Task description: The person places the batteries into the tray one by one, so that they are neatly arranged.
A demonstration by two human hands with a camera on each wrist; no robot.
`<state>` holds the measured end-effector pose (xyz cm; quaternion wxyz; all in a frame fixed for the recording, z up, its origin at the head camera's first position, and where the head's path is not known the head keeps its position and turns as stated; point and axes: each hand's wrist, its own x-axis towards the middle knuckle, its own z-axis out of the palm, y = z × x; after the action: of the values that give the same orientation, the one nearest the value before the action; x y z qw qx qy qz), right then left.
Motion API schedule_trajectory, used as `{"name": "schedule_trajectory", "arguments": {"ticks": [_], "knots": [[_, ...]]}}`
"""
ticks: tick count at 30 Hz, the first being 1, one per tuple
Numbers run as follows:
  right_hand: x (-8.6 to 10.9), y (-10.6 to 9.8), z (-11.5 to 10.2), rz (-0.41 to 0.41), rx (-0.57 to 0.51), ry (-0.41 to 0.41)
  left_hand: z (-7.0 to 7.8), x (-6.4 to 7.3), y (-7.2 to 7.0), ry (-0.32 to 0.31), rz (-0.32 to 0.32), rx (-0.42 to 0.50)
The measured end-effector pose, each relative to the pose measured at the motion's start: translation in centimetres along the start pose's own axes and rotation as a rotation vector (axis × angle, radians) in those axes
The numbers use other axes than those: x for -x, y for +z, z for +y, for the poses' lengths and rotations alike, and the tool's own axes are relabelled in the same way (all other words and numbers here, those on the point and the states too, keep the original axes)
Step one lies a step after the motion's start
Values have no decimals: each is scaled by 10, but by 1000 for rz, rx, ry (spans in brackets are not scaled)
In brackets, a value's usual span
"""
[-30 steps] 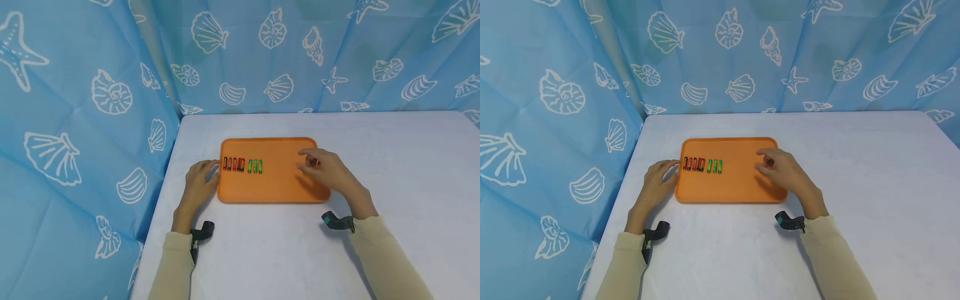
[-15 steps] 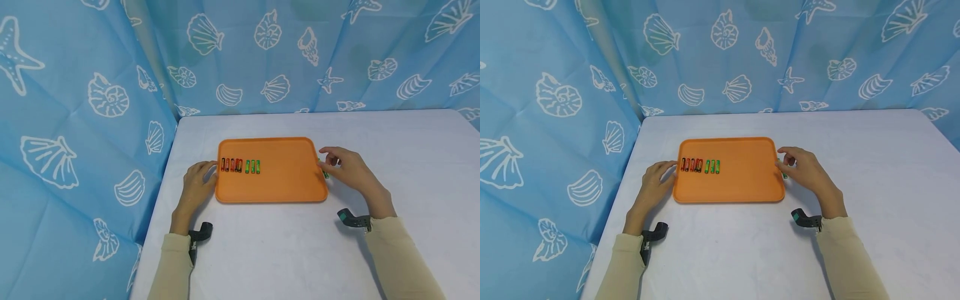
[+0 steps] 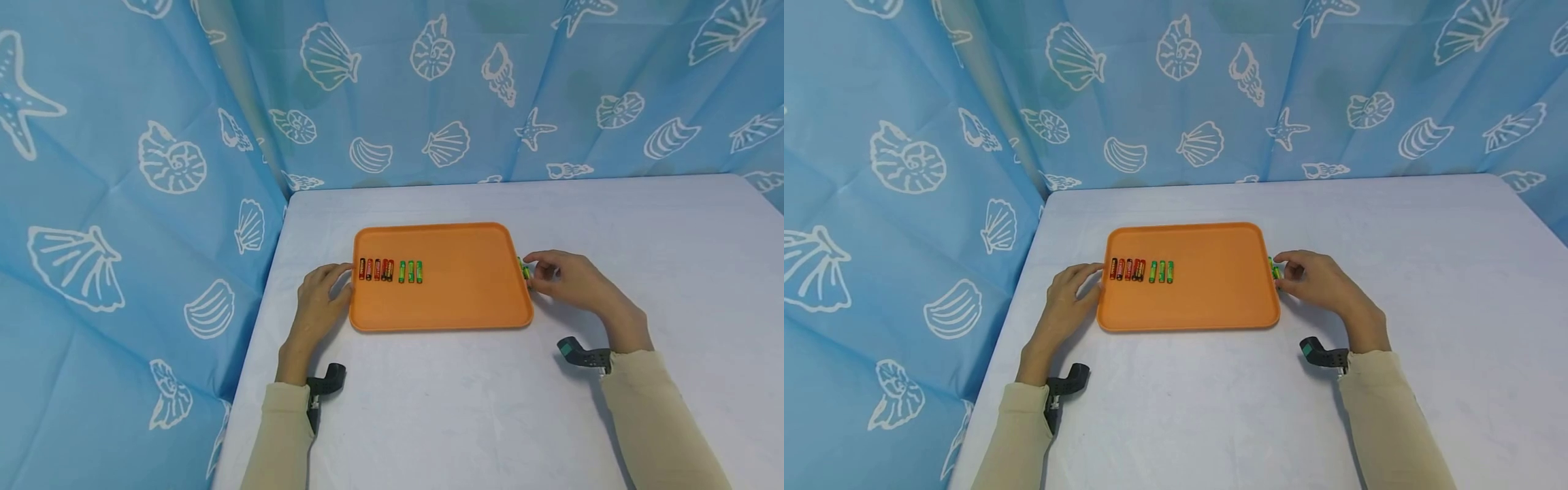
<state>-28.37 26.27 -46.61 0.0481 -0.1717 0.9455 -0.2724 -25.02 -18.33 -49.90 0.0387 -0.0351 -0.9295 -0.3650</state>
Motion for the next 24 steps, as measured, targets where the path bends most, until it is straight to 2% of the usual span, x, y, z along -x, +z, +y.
{"name": "schedule_trajectory", "arguments": {"ticks": [6, 15, 24], "knots": [[1, 1, 2, -36, -17, 14, 0, 0, 0, -8, 0, 1], [0, 4, 5, -40, 12, -27, 1, 0, -1, -11, -3, 0], [-1, 2, 4, -45, -8, 74, 2, 0, -1, -12, -9, -7]]}}
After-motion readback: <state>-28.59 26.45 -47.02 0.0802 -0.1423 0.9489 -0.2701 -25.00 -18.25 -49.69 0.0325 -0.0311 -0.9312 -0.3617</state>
